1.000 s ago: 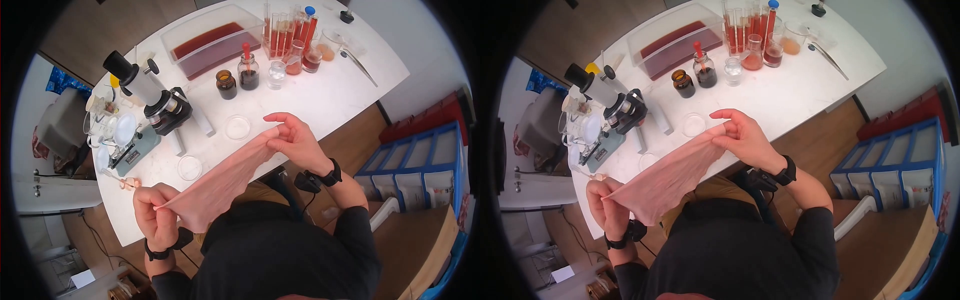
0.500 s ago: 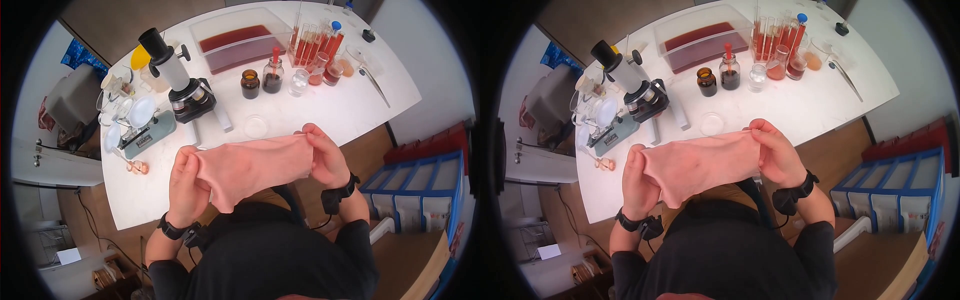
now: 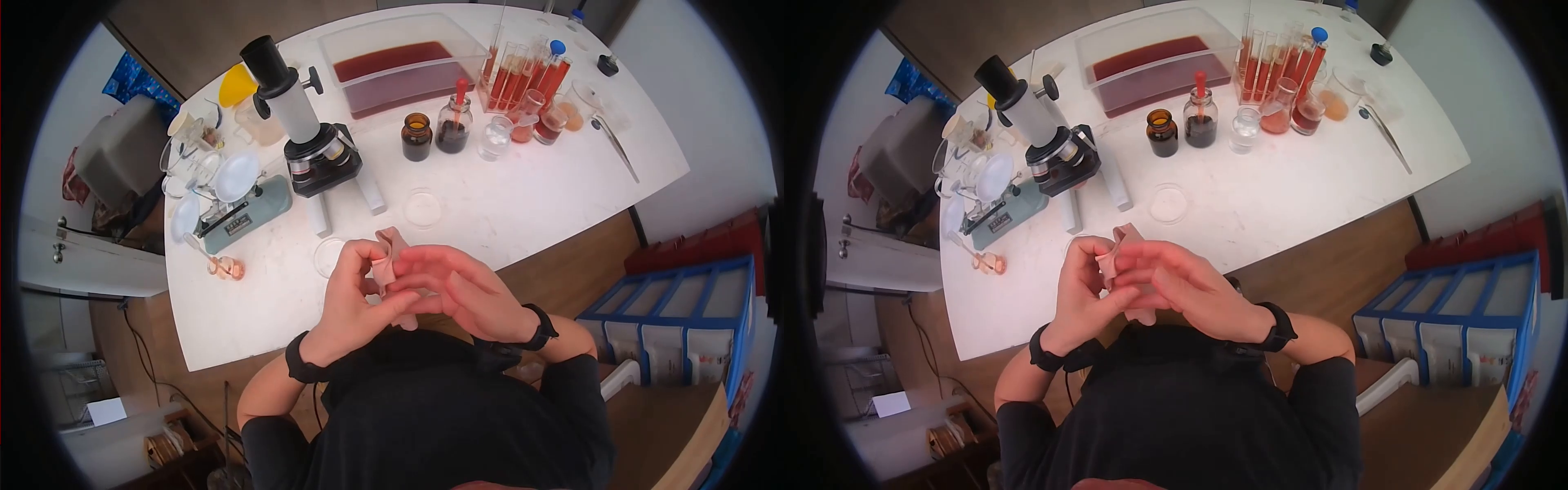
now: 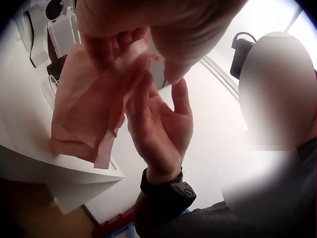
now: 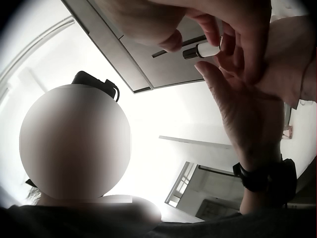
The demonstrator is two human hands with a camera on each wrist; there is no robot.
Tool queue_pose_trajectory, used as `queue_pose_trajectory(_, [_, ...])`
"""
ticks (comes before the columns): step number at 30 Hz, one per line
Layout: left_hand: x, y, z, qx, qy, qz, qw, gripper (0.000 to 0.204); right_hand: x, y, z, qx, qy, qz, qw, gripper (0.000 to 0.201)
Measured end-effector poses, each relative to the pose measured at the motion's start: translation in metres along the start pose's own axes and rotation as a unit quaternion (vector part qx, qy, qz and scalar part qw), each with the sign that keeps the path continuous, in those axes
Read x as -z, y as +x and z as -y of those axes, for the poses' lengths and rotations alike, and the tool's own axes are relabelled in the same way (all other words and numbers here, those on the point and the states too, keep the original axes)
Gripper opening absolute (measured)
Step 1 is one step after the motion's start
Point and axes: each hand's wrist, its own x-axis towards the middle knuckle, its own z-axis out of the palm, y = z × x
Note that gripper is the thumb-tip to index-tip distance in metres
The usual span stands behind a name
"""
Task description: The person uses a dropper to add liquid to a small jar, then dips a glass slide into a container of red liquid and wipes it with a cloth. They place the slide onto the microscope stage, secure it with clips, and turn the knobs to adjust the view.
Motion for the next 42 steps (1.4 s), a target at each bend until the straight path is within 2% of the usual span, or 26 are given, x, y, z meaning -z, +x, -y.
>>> queue_pose_trajectory(3, [0.003, 0.0, -0.003, 0.04, -0.086, 0.033, 0.995, 0.023, 0.004, -0.006, 0.013, 0.006, -0.059, 0.054, 0.997, 0.037])
queue_pose_trajectory(4, [0.004, 0.0, -0.004, 0.029, -0.072, 0.048, 0.996, 0.02, 0.013, -0.009, 0.016, 0.042, -0.173, 0.04, 0.983, 0.039])
queue_pose_trajectory(6, [0.008, -0.001, -0.008, 0.008, -0.046, 0.079, 0.996, 0.013, 0.031, -0.012, 0.022, 0.111, -0.392, 0.012, 0.913, 0.044])
queue_pose_trajectory(9, [0.013, -0.002, -0.02, 0.057, -0.075, 0.121, 0.988, 0.011, 0.033, -0.003, 0.029, 0.219, -0.57, 0.002, 0.792, 0.059])
queue_pose_trajectory(10, [0.013, -0.002, -0.022, 0.04, -0.063, 0.132, 0.988, 0.011, 0.029, 0.0, 0.022, 0.205, -0.508, 0.007, 0.836, 0.066])
queue_pose_trajectory(12, [0.012, -0.002, -0.025, 0.007, -0.038, 0.155, 0.987, 0.01, 0.025, 0.005, 0.016, 0.185, -0.544, 0.058, 0.817, 0.066])
queue_pose_trajectory(13, [0.012, -0.002, -0.024, -0.037, -0.012, 0.132, 0.991, 0.009, 0.024, 0.006, 0.014, 0.175, -0.561, 0.083, 0.805, 0.067])
queue_pose_trajectory(14, [0.013, -0.001, -0.022, -0.082, 0.012, 0.108, 0.991, 0.008, 0.028, 0.008, 0.012, 0.16, -0.586, 0.089, 0.789, 0.056])
queue_pose_trajectory(15, [0.014, 0.0, -0.02, -0.127, 0.035, 0.085, 0.988, 0.007, 0.03, 0.006, 0.012, 0.134, -0.571, 0.074, 0.807, 0.05])
queue_pose_trajectory(17, [0.017, -0.005, -0.017, -0.112, 0.03, 0.045, 0.992, 0.007, 0.034, -0.001, 0.014, 0.08, -0.539, 0.041, 0.837, 0.037])
queue_pose_trajectory(18, [0.018, -0.006, -0.015, -0.103, 0.027, 0.025, 0.994, 0.007, 0.033, -0.002, 0.014, 0.131, -0.534, 0.021, 0.835, 0.025])
queue_pose_trajectory(21, [0.015, -0.005, -0.005, -0.143, 0.064, -0.002, 0.988, 0.008, 0.032, -0.01, 0.018, 0.078, -0.501, 0.022, 0.862, 0.021])
queue_pose_trajectory(24, [0.009, -0.005, 0.002, -0.132, 0.053, 0.008, 0.99, 0.008, 0.041, -0.018, 0.015, 0.149, -0.526, 0.001, 0.837, 0.012])
queue_pose_trajectory(25, [0.007, -0.006, 0.004, -0.129, 0.057, 0.012, 0.99, 0.007, 0.041, -0.02, 0.016, 0.17, -0.514, -0.012, 0.841, 0.01])
queue_pose_trajectory(27, [0.0, -0.012, 0.004, -0.035, 0.019, 0.057, 0.998, 0.008, 0.041, -0.025, 0.019, 0.21, -0.486, -0.037, 0.848, 0.004])
queue_pose_trajectory(28, [-0.003, -0.014, 0.004, 0.013, -0.001, 0.08, 0.997, 0.008, 0.042, -0.029, 0.024, 0.187, -0.509, -0.047, 0.839, 0.004])
queue_pose_trajectory(33, [-0.021, -0.006, -0.003, 0.076, -0.081, 0.165, 0.98, 0.011, 0.044, -0.052, 0.051, 0.079, -0.585, -0.098, 0.801, 0.009])
queue_pose_trajectory(35, [-0.025, 0.002, -0.011, 0.096, -0.102, 0.193, 0.971, 0.011, 0.045, -0.056, 0.061, 0.106, -0.554, -0.107, 0.818, 0.008])
queue_pose_trajectory(38, [-0.029, 0.013, -0.011, 0.042, -0.009, 0.192, 0.98, 0.011, 0.05, -0.062, 0.072, 0.097, -0.491, -0.112, 0.859, 0.01])
queue_pose_trajectory(39, [-0.03, 0.018, -0.008, -0.044, 0.025, 0.155, 0.987, 0.011, 0.05, -0.062, 0.071, 0.076, -0.438, -0.124, 0.887, 0.012])
queue_pose_trajectory(41, [-0.033, 0.027, 0.001, -0.211, 0.092, 0.075, 0.97, 0.011, 0.048, -0.06, 0.067, 0.035, -0.325, -0.146, 0.934, 0.018])
queue_pose_trajectory(42, [-0.034, 0.025, 0.0, -0.141, 0.005, 0.074, 0.987, 0.011, 0.052, -0.058, 0.065, 0.036, -0.296, -0.128, 0.946, 0.021])
